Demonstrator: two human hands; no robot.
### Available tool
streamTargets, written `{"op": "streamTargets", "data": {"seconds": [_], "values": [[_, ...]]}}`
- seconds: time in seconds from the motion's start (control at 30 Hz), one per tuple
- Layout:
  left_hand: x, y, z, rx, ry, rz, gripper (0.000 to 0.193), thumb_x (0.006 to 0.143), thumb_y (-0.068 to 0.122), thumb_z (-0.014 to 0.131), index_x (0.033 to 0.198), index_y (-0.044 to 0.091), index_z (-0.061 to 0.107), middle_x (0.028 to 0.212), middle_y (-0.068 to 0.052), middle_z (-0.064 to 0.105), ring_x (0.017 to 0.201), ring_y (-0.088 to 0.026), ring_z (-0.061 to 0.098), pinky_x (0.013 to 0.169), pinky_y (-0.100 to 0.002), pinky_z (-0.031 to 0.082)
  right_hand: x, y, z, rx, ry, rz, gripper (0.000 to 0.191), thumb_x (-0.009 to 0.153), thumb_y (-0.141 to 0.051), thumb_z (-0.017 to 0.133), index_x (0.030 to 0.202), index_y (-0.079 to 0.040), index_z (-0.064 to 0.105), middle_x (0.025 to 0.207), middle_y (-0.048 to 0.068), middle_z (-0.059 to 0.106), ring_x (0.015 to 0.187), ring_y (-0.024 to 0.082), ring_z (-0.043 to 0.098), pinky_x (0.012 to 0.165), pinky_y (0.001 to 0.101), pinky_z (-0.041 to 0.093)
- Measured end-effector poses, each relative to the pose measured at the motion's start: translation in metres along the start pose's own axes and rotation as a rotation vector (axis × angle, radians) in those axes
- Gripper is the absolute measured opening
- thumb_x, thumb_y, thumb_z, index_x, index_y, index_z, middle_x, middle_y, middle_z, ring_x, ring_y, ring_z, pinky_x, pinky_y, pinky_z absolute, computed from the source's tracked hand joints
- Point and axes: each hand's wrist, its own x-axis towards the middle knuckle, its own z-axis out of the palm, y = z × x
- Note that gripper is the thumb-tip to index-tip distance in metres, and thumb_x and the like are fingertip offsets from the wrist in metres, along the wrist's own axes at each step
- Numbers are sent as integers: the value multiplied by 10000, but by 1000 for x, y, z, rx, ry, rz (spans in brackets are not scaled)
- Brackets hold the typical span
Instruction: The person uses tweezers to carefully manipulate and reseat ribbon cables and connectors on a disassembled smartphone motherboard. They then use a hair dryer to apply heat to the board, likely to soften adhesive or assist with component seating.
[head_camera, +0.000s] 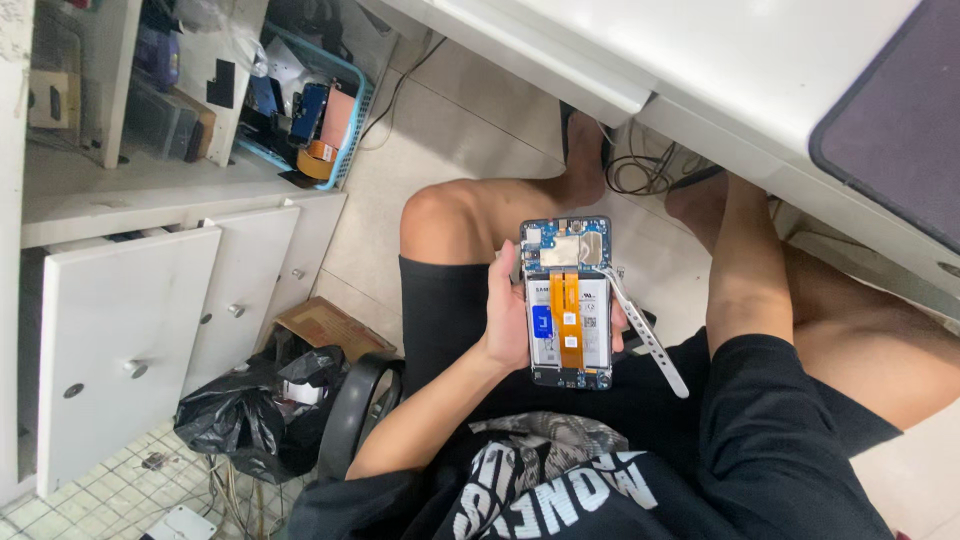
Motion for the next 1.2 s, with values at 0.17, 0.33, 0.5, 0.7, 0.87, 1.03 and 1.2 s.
{"op": "streamTargets", "data": {"seconds": [0.17, 0.33, 0.5, 0.7, 0.87, 1.03, 1.2], "values": [[16, 6, 4, 6, 37, 2, 1022, 1010, 822, 89, 1442, 18, 549, 1159, -293, 672, 998, -417, 702, 919, -499, 578, -4, -8, -11, 24, -2, -35, 468, 987, -363, 667, 1315, -29, 652, 1143, 256, 704, 1062, 412, 676, 930, 497, 522], [23, 9, 9, 54, 21, 7, 979, 1042, 796, 99, 1440, 22, 548, 1096, -292, 672, 992, -422, 703, 918, -506, 580, 2, -6, -28, 48, 23, -55, 480, 993, -365, 664, 1326, -20, 641, 1135, 266, 701, 1060, 423, 674, 923, 502, 523], [20, 4, 17, 89, -6, -21, 1012, 1037, 814, 92, 1354, -19, 571, 1110, -283, 676, 960, -396, 700, 926, -498, 576, 0, 15, -48, 60, 35, -78, 491, 1000, -366, 662, 1338, -11, 630, 1126, 276, 698, 1057, 433, 673, 915, 506, 524], [15, 4, 25, 110, -20, -76, 1004, 1039, 806, 89, 1394, -5, 563, 1098, -283, 675, 974, -405, 703, 917, -501, 575, -17, 45, -58, 119, -25, -197, 506, 1008, -368, 660, 1352, 0, 617, 1116, 288, 694, 1054, 445, 670, 905, 512, 525], [6, 10, 33, 148, 12, -160, 1025, 1012, 812, 75, 1440, 0, 533, 1156, -285, 664, 996, -417, 702, 931, -501, 577, -64, 76, -69, 123, -155, -318, 518, 1015, -370, 658, 1364, 9, 606, 1108, 298, 691, 1052, 456, 669, 898, 517, 526], [-8, 9, 40, 187, -14, -187, 992, 1004, 782, 84, 1493, 19, 487, 1189, -301, 658, 998, -430, 704, 923, -520, 576, -158, 125, -108, 40, -140, -317, 594, 987, -363, 698, 1412, 27, 557, 1081, 320, 689, 1019, 452, 690, 867, 496, 535], [-13, -3, 36, 163, 30, -201, 942, 1037, 725, 100, 1538, 10, 453, 1229, -266, 649, 973, -453, 706, 916, -544, 586, -232, 156, -153, 12, -105, -181, 579, 928, -277, 728, 1429, -16, 596, 1028, 274, 722, 899, 356, 738, 769, 426, 554]]}}
